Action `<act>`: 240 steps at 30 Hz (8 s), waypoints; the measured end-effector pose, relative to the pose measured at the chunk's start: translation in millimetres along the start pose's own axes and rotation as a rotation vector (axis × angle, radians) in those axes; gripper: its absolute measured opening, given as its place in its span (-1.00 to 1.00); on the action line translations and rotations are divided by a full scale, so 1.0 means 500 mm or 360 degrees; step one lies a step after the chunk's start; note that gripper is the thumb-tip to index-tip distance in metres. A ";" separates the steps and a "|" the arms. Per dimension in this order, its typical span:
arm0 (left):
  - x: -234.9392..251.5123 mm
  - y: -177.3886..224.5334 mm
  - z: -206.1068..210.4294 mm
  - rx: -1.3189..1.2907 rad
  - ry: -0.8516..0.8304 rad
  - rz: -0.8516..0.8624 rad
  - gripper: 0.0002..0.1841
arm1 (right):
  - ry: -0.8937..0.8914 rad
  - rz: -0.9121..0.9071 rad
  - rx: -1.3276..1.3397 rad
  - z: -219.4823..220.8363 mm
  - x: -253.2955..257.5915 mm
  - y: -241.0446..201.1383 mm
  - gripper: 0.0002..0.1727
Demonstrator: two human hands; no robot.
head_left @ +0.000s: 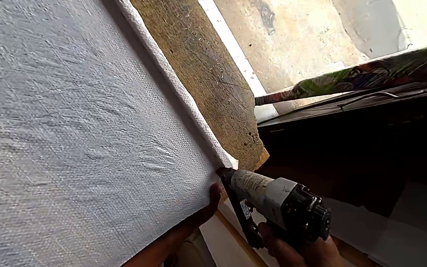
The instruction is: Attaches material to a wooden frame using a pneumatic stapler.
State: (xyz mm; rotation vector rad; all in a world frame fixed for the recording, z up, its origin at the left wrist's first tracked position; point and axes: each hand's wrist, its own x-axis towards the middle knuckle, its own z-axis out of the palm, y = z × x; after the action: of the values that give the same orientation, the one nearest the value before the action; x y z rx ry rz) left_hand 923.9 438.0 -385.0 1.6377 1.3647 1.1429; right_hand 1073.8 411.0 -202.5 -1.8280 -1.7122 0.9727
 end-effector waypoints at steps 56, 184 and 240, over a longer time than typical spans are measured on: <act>-0.132 -0.080 -0.157 -0.0143 -0.0159 -0.0008 -0.41 | -0.0056 0.0101 -0.0189 0.082 -0.039 -0.074 -0.77; -0.664 -0.255 -0.991 -0.0370 0.0145 -0.0454 -0.48 | -0.0345 0.0220 -0.0342 0.766 -0.477 -0.595 -0.75; -0.940 -0.344 -1.422 -0.0578 0.0229 -0.0556 -0.46 | -0.0199 0.0169 -0.0337 1.140 -0.694 -0.893 -0.83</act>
State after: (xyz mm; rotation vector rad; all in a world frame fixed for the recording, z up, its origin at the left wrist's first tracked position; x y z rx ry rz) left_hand 174.4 -3.3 -374.6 1.0326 1.3698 1.2260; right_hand 358.2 47.6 -178.6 -2.0487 -1.8712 0.9991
